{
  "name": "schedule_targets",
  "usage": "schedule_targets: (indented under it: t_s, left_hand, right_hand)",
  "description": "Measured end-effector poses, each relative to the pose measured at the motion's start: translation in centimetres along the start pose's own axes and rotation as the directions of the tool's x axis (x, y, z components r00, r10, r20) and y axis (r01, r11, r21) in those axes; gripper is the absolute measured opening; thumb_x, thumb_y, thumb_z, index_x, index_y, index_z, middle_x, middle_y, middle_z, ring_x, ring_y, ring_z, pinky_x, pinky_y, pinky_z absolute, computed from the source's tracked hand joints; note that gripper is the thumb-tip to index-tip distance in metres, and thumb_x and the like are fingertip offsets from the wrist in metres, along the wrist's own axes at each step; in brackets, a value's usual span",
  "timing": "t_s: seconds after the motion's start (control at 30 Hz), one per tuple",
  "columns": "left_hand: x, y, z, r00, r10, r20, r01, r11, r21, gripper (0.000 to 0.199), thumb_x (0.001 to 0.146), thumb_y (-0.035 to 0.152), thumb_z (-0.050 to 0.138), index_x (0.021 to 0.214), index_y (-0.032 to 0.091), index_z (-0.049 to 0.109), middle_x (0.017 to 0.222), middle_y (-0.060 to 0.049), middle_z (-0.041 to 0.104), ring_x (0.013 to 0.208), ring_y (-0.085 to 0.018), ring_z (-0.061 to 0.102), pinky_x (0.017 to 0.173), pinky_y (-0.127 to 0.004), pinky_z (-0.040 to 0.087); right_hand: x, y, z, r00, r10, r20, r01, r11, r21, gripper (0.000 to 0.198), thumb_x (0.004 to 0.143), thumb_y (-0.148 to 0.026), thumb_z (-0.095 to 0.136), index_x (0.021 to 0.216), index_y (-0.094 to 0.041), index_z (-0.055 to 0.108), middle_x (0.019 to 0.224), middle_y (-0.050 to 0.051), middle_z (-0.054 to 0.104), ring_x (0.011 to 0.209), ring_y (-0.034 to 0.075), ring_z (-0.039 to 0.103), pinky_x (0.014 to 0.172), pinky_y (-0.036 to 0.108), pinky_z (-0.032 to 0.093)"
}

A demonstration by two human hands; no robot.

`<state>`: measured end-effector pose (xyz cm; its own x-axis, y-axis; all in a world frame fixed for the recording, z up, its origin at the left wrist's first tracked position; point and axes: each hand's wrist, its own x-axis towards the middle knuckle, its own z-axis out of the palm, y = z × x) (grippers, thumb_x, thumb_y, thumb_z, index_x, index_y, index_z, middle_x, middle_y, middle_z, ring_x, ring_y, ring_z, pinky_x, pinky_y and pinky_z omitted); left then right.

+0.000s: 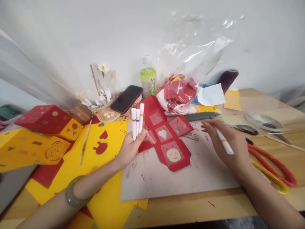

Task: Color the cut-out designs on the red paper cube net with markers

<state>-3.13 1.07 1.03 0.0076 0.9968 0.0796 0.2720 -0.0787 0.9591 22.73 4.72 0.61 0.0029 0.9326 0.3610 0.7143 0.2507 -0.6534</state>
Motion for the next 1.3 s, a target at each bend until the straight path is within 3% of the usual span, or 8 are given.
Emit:
schedule_targets:
  t_s: [0.07, 0.13, 0.23, 0.37, 0.5, 0.83, 1.1, 1.3]
  left_hand:
    - [0.1, -0.3, 0.0, 0.994, -0.003, -0.108, 0.003, 1.0, 0.005, 0.034, 0.086, 0.037, 0.043, 0.069, 0.015, 0.063, 0.078, -0.006, 0.068, 0.08, -0.019, 0.062, 0.081, -0.029, 0.045]
    - [0.3, -0.7, 0.1, 0.981, -0.027, -0.19, 0.025, 1.0, -0.013, 0.031, 0.086, 0.036, 0.045, 0.071, 0.015, 0.062, 0.081, -0.006, 0.068, 0.084, -0.019, 0.062, 0.083, -0.03, 0.044]
    - [0.4, -1.0, 0.1, 0.978, -0.06, -0.201, 0.052, 0.998, -0.044, 0.031, 0.085, 0.037, 0.045, 0.071, 0.016, 0.062, 0.082, -0.006, 0.068, 0.087, -0.02, 0.061, 0.086, -0.032, 0.043]
    - [0.4, -1.3, 0.2, 0.984, -0.062, -0.167, 0.051, 0.996, -0.072, 0.033, 0.084, 0.04, 0.046, 0.071, 0.015, 0.062, 0.082, -0.007, 0.068, 0.088, -0.021, 0.061, 0.088, -0.033, 0.041]
    - [0.4, -1.6, 0.2, 0.98, -0.081, -0.183, 0.057, 0.99, -0.132, 0.031, 0.083, 0.042, 0.048, 0.073, 0.015, 0.061, 0.086, -0.007, 0.067, 0.088, -0.02, 0.06, 0.086, -0.032, 0.042]
    - [0.7, -2.0, 0.0, 0.972, -0.099, -0.211, 0.058, 0.98, -0.19, 0.031, 0.082, 0.045, 0.05, 0.073, 0.016, 0.058, 0.113, -0.009, 0.06, 0.109, -0.023, 0.052, 0.094, -0.034, 0.036]
    - [0.2, -0.8, 0.3, 0.992, -0.095, -0.079, 0.064, 0.943, -0.327, 0.033, 0.081, 0.046, 0.052, 0.069, 0.015, 0.057, 0.12, -0.01, 0.057, 0.113, -0.023, 0.05, 0.093, -0.033, 0.038]
    - [0.0, 0.2, 0.2, 0.981, -0.192, -0.007, 0.163, 0.852, -0.498, 0.033, 0.072, 0.046, 0.063, 0.064, 0.015, 0.057, 0.084, -0.006, 0.065, 0.093, -0.018, 0.059, 0.077, -0.025, 0.044]
  right_hand:
    - [0.1, 0.4, 0.3, 0.997, -0.026, 0.073, 0.043, 0.969, -0.244, 0.024, 0.084, -0.04, 0.047, 0.095, -0.022, 0.057, 0.087, 0.009, 0.066, 0.078, 0.031, 0.061, 0.061, 0.038, 0.041]
    - [0.1, 0.6, 0.8, 0.982, -0.067, 0.177, 0.118, 0.947, -0.298, 0.025, 0.084, -0.04, 0.047, 0.099, -0.022, 0.055, 0.092, 0.011, 0.066, 0.081, 0.031, 0.061, 0.06, 0.036, 0.041]
    - [0.0, 0.5, 1.3, 0.961, -0.142, 0.236, 0.176, 0.976, -0.131, 0.024, 0.082, -0.039, 0.051, 0.098, -0.021, 0.054, 0.091, 0.009, 0.066, 0.08, 0.027, 0.061, 0.062, 0.034, 0.043]
    - [0.0, -0.3, 1.3, 0.985, -0.033, 0.168, 0.02, 0.997, 0.081, 0.016, 0.08, -0.037, 0.055, 0.085, -0.023, 0.053, 0.072, 0.002, 0.063, 0.065, 0.02, 0.059, 0.057, 0.03, 0.042]
    - [0.4, -0.7, 1.6, 0.982, 0.035, 0.188, -0.079, 0.969, 0.235, 0.015, 0.078, -0.036, 0.057, 0.08, -0.022, 0.051, 0.07, 0.001, 0.061, 0.062, 0.018, 0.057, 0.056, 0.029, 0.043]
    - [-0.3, -2.3, 0.5, 0.991, 0.101, -0.09, -0.026, 0.793, 0.609, 0.02, 0.069, -0.024, 0.069, 0.068, -0.023, 0.049, 0.066, -0.003, 0.052, 0.06, 0.014, 0.055, 0.055, 0.027, 0.047]
    - [0.0, -1.7, 0.3, 0.979, 0.192, -0.061, -0.062, 0.575, 0.816, 0.021, 0.067, -0.017, 0.071, 0.068, -0.022, 0.05, 0.063, -0.006, 0.053, 0.058, 0.011, 0.061, 0.06, 0.024, 0.053]
    - [-0.1, -1.9, 0.1, 0.976, 0.22, -0.006, -0.113, 0.527, 0.843, 0.022, 0.066, -0.019, 0.07, 0.069, -0.023, 0.049, 0.064, -0.005, 0.054, 0.056, 0.011, 0.06, 0.056, 0.025, 0.052]
